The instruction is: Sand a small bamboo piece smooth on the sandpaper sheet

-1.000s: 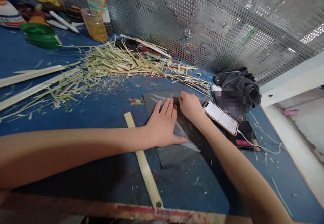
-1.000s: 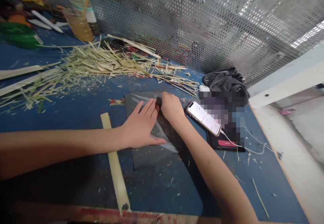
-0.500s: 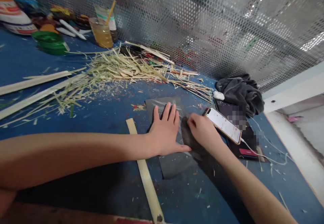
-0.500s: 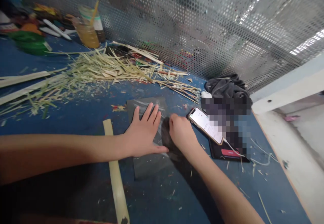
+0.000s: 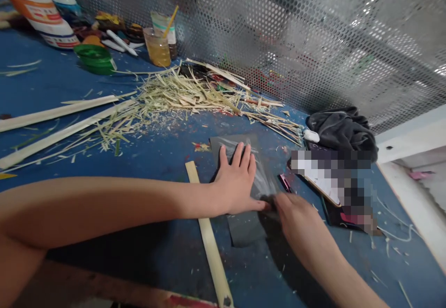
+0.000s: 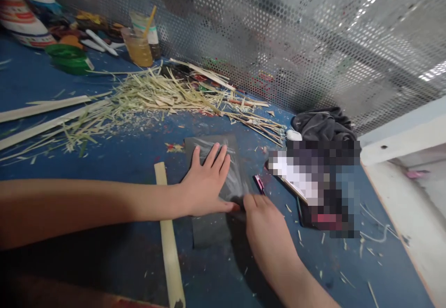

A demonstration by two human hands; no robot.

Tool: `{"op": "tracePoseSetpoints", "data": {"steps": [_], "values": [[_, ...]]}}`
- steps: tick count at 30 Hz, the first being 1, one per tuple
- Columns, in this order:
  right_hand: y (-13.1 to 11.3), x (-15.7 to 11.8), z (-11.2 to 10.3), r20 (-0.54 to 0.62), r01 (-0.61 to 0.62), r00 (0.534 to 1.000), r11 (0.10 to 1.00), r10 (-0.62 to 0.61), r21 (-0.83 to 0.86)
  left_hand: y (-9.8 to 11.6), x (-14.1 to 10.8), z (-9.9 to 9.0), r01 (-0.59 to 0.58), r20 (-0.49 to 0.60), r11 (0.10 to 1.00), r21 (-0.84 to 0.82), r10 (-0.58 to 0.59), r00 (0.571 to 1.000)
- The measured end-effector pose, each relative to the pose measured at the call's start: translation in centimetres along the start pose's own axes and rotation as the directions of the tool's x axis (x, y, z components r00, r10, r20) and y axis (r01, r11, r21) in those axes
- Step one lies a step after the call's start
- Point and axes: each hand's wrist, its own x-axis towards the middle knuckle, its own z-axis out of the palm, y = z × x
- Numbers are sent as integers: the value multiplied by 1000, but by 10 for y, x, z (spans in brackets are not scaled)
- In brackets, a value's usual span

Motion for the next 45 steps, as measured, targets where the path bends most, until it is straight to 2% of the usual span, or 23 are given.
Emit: {"op": "tracePoseSetpoints", "data": {"steps": [2,3,5,7,9,14,17,19,21,24,25,26,27,29,30,32,35,39,42,45], "values": [[6,-26,8,-52,27,998,995,-22,93,0,0,2,-4,-9,1000,-2,4,1000],[8,-31,10,-71,30,997,990,-21,135,0,0,2,-8,-9,1000,-5,7,1000],[12,-22,11,-88,17,996,983,-1,181,1,0,3,-10,0,1000,-6,10,1000],[12,7,5,-72,-20,997,987,32,160,1,0,2,-7,14,1000,-2,7,1000],[11,49,-3,-40,-81,996,991,86,109,2,1,0,2,30,1000,-1,-2,1000],[5,155,-18,-113,-96,988,990,107,100,2,1,-4,14,53,1000,-10,-14,998],[0,191,-18,-185,-94,976,986,119,138,2,0,-5,8,56,1000,-14,-7,998],[0,197,-18,-240,-76,963,979,122,191,1,0,-6,11,58,1000,-16,-10,998],[3,186,-20,-301,-60,944,969,134,241,-1,-1,-7,10,48,1000,-16,-9,999],[12,142,-26,-403,-20,892,910,203,414,-4,-1,-6,-30,30,999,-15,30,999],[15,122,-28,-424,52,868,800,260,598,-5,-1,-6,-48,22,999,-18,48,999],[18,102,-29,-392,114,865,638,313,762,-6,-2,-5,-71,12,997,-23,72,997],[20,81,-28,-341,153,869,462,358,873,-7,-2,-3,-107,2,994,-27,107,994],[22,45,-22,-184,137,903,145,389,980,-8,-4,0,-214,-27,976,-30,214,977],[23,30,-17,-112,107,914,36,390,994,-8,-5,2,-285,-44,958,-28,284,958],[23,8,-5,15,23,925,-96,380,995,-8,-7,5,-414,-80,910,-22,411,908],[22,-7,9,154,-93,932,-193,329,977,-8,-8,6,-498,-118,867,-24,492,863],[18,-7,13,268,-188,931,-306,247,934,-9,-7,3,-486,-116,874,-22,481,869],[17,-4,13,319,-234,918,-328,235,915,-11,-7,0,-486,-104,874,-25,481,871],[18,-3,16,298,-208,916,-317,269,925,-12,-6,-1,-505,-87,863,-21,502,861]]}}
